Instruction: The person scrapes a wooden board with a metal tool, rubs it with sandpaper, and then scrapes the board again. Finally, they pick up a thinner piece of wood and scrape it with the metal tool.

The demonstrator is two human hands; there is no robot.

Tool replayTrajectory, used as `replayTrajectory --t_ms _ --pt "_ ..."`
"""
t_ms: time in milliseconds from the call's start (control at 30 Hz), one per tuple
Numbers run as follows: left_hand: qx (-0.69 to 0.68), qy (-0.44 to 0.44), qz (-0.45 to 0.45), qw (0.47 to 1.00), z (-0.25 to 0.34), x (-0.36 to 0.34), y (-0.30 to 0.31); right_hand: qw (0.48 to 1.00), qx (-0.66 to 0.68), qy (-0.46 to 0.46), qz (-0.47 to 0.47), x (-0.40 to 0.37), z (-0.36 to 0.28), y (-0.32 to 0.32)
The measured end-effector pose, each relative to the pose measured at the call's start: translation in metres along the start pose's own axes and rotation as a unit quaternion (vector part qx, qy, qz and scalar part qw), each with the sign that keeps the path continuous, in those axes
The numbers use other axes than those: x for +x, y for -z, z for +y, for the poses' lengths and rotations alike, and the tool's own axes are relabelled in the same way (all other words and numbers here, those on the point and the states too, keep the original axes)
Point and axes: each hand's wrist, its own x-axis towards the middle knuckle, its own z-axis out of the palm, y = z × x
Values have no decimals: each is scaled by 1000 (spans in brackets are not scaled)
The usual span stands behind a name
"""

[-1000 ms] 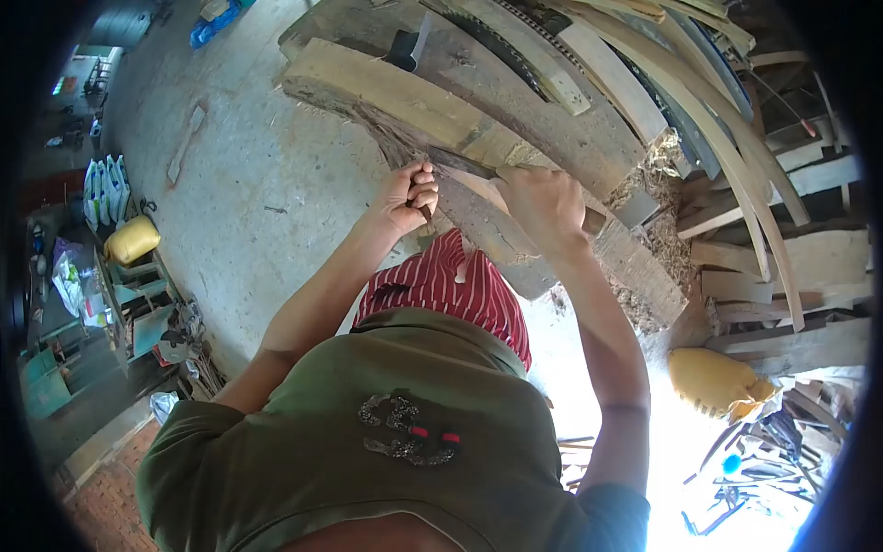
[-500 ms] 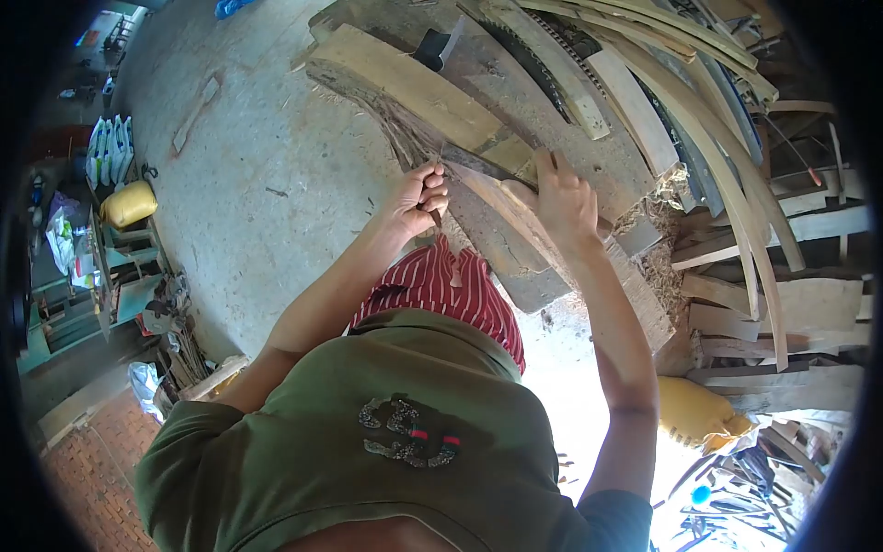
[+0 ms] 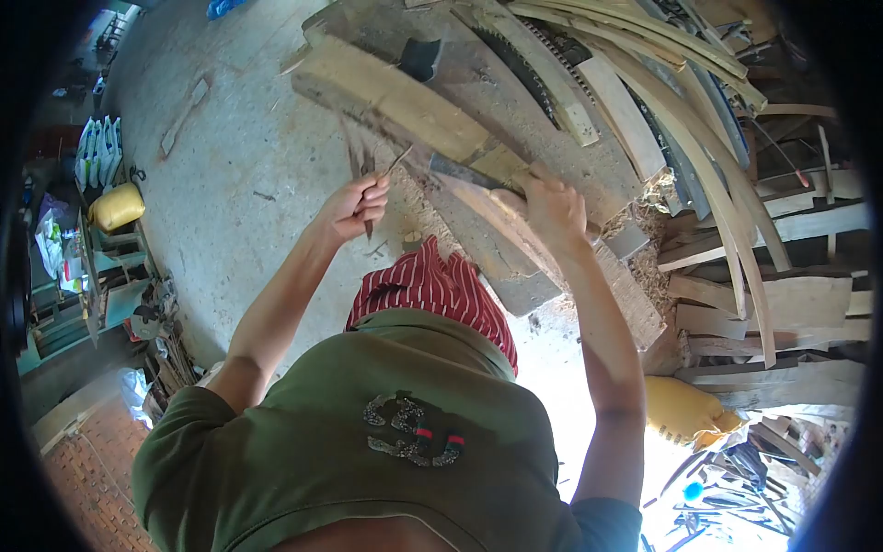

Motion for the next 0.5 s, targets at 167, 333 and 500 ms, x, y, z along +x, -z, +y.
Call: replayTrajectory --t_ms 167,333,500 --pt "-79 38 42 995 10 -19 -18 995 -83 18 55 -11 -15 -12" --pt "37 -73 83 993 26 -74 -89 993 -111 -9 27 -12 -22 -5" --pt "79 -289 132 945 114 -144 -60 999 -19 44 15 8 9 -14"
